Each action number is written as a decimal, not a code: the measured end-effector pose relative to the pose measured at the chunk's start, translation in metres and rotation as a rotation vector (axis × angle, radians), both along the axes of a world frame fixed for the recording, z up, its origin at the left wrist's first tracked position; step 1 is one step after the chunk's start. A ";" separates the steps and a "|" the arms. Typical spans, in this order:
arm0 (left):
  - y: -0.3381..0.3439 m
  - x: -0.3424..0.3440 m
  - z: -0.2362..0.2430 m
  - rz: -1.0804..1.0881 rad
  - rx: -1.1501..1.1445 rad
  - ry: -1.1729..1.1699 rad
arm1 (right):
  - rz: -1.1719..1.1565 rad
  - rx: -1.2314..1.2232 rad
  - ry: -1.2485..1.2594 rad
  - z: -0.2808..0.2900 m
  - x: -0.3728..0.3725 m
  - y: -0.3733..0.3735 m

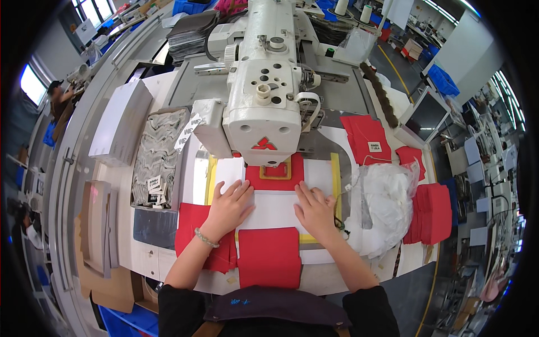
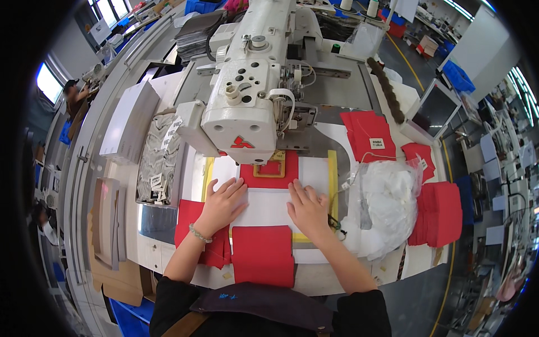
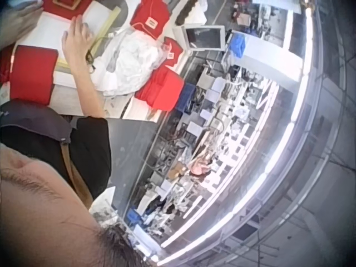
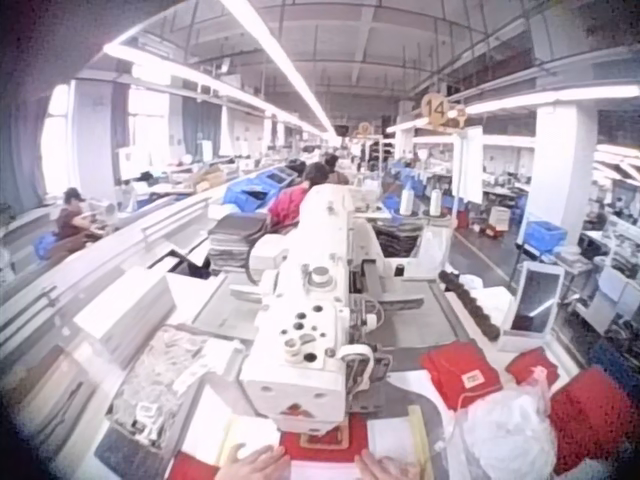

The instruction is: The person sews white rectangular labels onto red fabric pieces using an industrial sewing machine. They repeatedly pick up a red fabric piece, place a label on it, align it under the needle, and sew it in place. After sewing, the person cuts the thread and moves the finished piece aside.

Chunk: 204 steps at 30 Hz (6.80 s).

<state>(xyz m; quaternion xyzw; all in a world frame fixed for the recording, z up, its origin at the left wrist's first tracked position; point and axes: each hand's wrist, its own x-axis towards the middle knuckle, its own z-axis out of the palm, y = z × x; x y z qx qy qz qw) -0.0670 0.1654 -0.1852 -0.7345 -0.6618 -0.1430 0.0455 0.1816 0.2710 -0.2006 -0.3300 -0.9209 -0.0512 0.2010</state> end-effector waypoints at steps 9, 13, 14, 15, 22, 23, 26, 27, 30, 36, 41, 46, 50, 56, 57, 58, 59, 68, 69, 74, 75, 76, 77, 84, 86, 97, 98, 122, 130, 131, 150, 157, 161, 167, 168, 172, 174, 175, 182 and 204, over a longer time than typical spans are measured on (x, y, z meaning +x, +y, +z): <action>-0.008 -0.006 0.009 0.035 -0.007 -0.022 | -0.013 0.031 -0.031 -0.001 -0.001 -0.002; -0.012 -0.061 0.033 0.277 0.118 0.014 | -0.009 -0.094 -0.027 0.001 0.007 -0.002; -0.019 -0.085 0.040 0.389 0.182 -0.057 | 0.004 -0.074 -0.035 0.003 0.006 -0.002; -0.024 -0.104 0.050 0.487 0.195 -0.065 | -0.002 -0.049 -0.047 0.004 0.008 -0.001; -0.085 -0.187 0.057 0.535 0.022 -0.467 | 0.032 -0.036 -0.049 0.004 0.005 0.000; -0.085 -0.187 0.057 0.540 0.004 -0.463 | 0.036 -0.045 -0.047 0.005 0.005 0.000; -0.084 -0.186 0.058 0.559 -0.034 -0.453 | 0.043 -0.068 -0.042 0.009 0.006 0.001; -0.083 -0.185 0.059 0.568 -0.033 -0.451 | 0.043 -0.074 -0.043 0.009 0.007 0.001; -0.088 -0.196 0.047 0.554 0.162 -0.319 | 0.062 -0.088 -0.033 0.015 0.007 0.002; -0.068 -0.135 0.080 0.412 0.535 -0.278 | 0.072 -0.220 0.139 0.042 0.003 -0.001; -0.041 -0.022 0.083 -0.044 0.244 -0.494 | 0.296 -0.555 0.357 0.073 -0.025 -0.035; -0.036 0.030 0.083 -0.189 0.117 -0.425 | 0.421 -0.841 0.503 0.085 -0.036 -0.044; -0.026 0.034 0.069 -0.159 0.102 -0.470 | 0.392 -0.905 0.526 0.080 -0.039 -0.036; -0.006 0.027 0.048 -0.112 0.065 -0.709 | 0.311 -1.182 0.536 0.068 -0.044 -0.005; 0.001 0.026 0.045 -0.128 0.089 -0.748 | 0.327 -1.092 0.565 0.059 -0.046 0.004; 0.008 0.024 0.043 -0.143 0.112 -0.787 | 0.343 -1.002 0.592 0.051 -0.050 0.016; 0.017 0.024 0.040 -0.151 0.083 -0.777 | 0.350 -0.911 0.618 0.042 -0.051 0.028; 0.039 0.024 0.007 -0.212 0.081 -0.350 | 0.370 -0.705 0.419 0.007 -0.063 0.080; 0.039 0.024 0.009 -0.201 0.080 -0.310 | 0.366 -0.698 0.409 0.005 -0.063 0.081; 0.040 0.018 0.006 -0.183 0.109 -0.161 | 0.402 -0.628 0.374 0.010 -0.063 0.080; 0.040 0.018 0.006 -0.186 0.104 -0.149 | 0.411 -0.604 0.367 0.009 -0.062 0.080; 0.040 0.018 0.005 -0.189 0.098 -0.138 | 0.420 -0.579 0.360 0.008 -0.061 0.079; 0.040 0.017 0.004 -0.189 0.096 -0.124 | 0.428 -0.553 0.352 0.008 -0.060 0.079; 0.043 0.018 -0.001 -0.199 0.109 -0.064 | 0.392 -0.559 0.355 0.007 -0.062 0.077; 0.044 0.019 -0.003 -0.191 0.104 -0.032 | 0.386 -0.563 0.351 0.007 -0.063 0.078; 0.051 0.022 -0.002 -0.128 0.092 0.028 | 0.407 -0.473 0.350 0.004 -0.064 0.081; 0.052 0.022 -0.002 -0.130 0.086 0.029 | 0.413 -0.461 0.345 0.004 -0.064 0.082; 0.063 0.022 -0.009 -0.204 0.050 -0.100 | 0.377 -0.267 0.123 0.009 -0.037 0.079; 0.070 0.028 -0.006 -0.235 0.032 -0.134 | 0.399 -0.220 0.061 0.014 -0.035 0.078; 0.069 0.027 -0.005 -0.261 0.061 -0.108 | 0.400 -0.200 0.042 0.016 -0.034 0.077; 0.059 -0.011 -0.007 -0.092 0.005 -0.117 | 0.310 -0.436 0.163 0.003 -0.071 0.061; 0.057 0.000 -0.017 -0.004 0.080 -0.017 | 0.355 -0.331 0.132 -0.002 -0.058 0.064; 0.057 0.000 -0.017 0.011 0.041 -0.008 | 0.401 -0.269 0.093 0.002 -0.054 0.065; 0.058 0.001 -0.016 0.015 0.040 0.000 | 0.327 -0.351 0.073 0.009 -0.061 0.055; 0.058 0.000 -0.017 0.012 0.049 0.002 | 0.326 -0.341 0.079 0.009 -0.061 0.053; 0.058 -0.001 -0.018 0.011 0.024 -0.004 | 0.339 -0.347 0.142 0.005 -0.059 0.057; 0.059 0.000 -0.017 0.012 0.029 -0.013 | 0.357 -0.325 0.152 0.000 -0.055 0.062; 0.059 0.000 -0.016 0.012 0.032 -0.017 | 0.367 -0.291 0.138 -0.002 -0.054 0.066; 0.059 -0.001 -0.015 0.010 0.046 -0.016 | 0.494 -0.214 0.034 0.001 -0.050 0.080; 0.064 0.002 -0.015 -0.020 0.087 -0.074 | 0.516 -0.260 0.028 0.002 -0.044 0.086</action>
